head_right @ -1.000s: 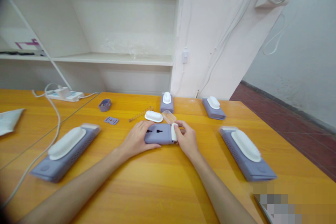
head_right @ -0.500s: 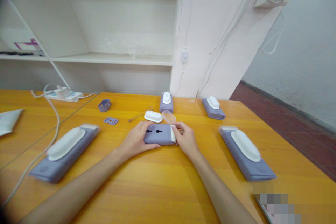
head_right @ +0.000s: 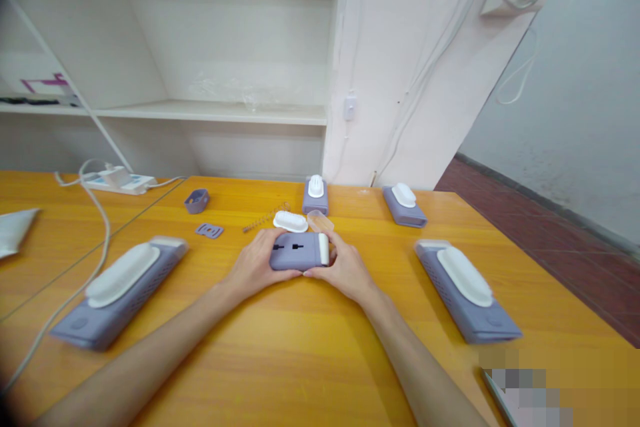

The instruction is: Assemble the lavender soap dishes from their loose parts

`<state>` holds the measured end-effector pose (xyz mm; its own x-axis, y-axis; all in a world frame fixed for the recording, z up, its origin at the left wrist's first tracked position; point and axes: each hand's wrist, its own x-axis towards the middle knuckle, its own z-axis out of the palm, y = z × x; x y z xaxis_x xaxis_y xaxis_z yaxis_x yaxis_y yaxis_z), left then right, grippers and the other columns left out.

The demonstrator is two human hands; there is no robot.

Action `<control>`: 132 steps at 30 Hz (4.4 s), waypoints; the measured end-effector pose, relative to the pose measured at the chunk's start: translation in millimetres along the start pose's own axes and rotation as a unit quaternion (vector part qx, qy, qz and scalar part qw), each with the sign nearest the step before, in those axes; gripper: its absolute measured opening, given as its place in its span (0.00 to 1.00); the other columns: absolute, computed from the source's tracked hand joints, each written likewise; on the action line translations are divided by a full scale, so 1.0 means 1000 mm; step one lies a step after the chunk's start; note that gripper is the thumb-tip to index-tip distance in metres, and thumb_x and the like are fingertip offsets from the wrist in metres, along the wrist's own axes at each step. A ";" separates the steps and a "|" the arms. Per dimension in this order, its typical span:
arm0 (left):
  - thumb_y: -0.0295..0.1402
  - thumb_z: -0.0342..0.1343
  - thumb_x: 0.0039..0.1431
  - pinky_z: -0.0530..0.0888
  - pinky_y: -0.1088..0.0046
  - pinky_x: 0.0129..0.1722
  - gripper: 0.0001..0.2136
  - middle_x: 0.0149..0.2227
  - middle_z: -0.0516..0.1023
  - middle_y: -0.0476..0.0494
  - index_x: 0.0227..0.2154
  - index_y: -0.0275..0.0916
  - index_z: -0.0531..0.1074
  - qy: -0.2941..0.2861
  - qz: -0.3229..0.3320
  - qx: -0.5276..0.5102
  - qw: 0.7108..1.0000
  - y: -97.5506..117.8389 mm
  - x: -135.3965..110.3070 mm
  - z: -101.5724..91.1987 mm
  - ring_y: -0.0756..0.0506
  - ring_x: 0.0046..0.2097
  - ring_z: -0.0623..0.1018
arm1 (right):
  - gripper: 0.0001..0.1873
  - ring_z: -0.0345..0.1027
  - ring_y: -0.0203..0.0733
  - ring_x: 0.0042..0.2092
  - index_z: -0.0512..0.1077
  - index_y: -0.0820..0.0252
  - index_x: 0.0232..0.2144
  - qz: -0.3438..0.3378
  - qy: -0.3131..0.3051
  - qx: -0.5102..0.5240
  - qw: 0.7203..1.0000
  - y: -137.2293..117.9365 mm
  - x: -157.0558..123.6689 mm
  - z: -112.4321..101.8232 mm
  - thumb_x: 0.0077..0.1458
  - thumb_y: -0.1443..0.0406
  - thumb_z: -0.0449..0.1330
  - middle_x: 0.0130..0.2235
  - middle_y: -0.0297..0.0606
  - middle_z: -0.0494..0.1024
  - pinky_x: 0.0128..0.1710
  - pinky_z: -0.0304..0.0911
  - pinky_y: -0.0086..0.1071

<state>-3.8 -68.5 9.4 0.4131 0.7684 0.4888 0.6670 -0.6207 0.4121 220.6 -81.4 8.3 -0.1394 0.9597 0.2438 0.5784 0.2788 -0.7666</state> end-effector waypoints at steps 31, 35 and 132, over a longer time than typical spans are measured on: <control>0.47 0.62 0.45 0.68 0.59 0.48 0.31 0.49 0.68 0.42 0.50 0.43 0.57 0.013 0.022 -0.020 0.999 0.002 0.001 -0.003 0.39 0.50 0.67 | 0.43 0.71 0.46 0.42 0.58 0.53 0.55 0.007 0.027 0.024 0.999 -0.005 -0.006 0.007 0.36 0.58 0.70 0.45 0.38 0.76 0.42 0.65 0.38; 0.46 0.63 0.44 0.68 0.60 0.48 0.32 0.49 0.68 0.42 0.50 0.43 0.57 0.016 0.029 -0.048 0.998 0.001 0.001 -0.004 0.40 0.50 0.68 | 0.41 0.71 0.47 0.42 0.58 0.55 0.52 0.016 0.029 0.059 0.998 -0.005 -0.008 0.007 0.37 0.57 0.69 0.44 0.40 0.76 0.42 0.65 0.41; 0.44 0.63 0.44 0.73 0.62 0.42 0.31 0.45 0.71 0.42 0.50 0.41 0.58 0.100 -0.010 0.034 0.994 0.013 -0.002 -0.001 0.41 0.47 0.70 | 0.19 0.57 0.34 0.26 0.76 0.65 0.38 0.146 0.146 0.285 0.936 -0.006 0.005 0.018 0.45 0.57 0.62 0.32 0.39 0.77 0.26 0.52 0.29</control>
<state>3.2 -78.1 14.8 0.2722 0.7299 0.6271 0.7166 -0.5887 0.3741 201.5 -77.6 3.5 0.2325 0.9706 0.0621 0.0223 0.0586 -0.9980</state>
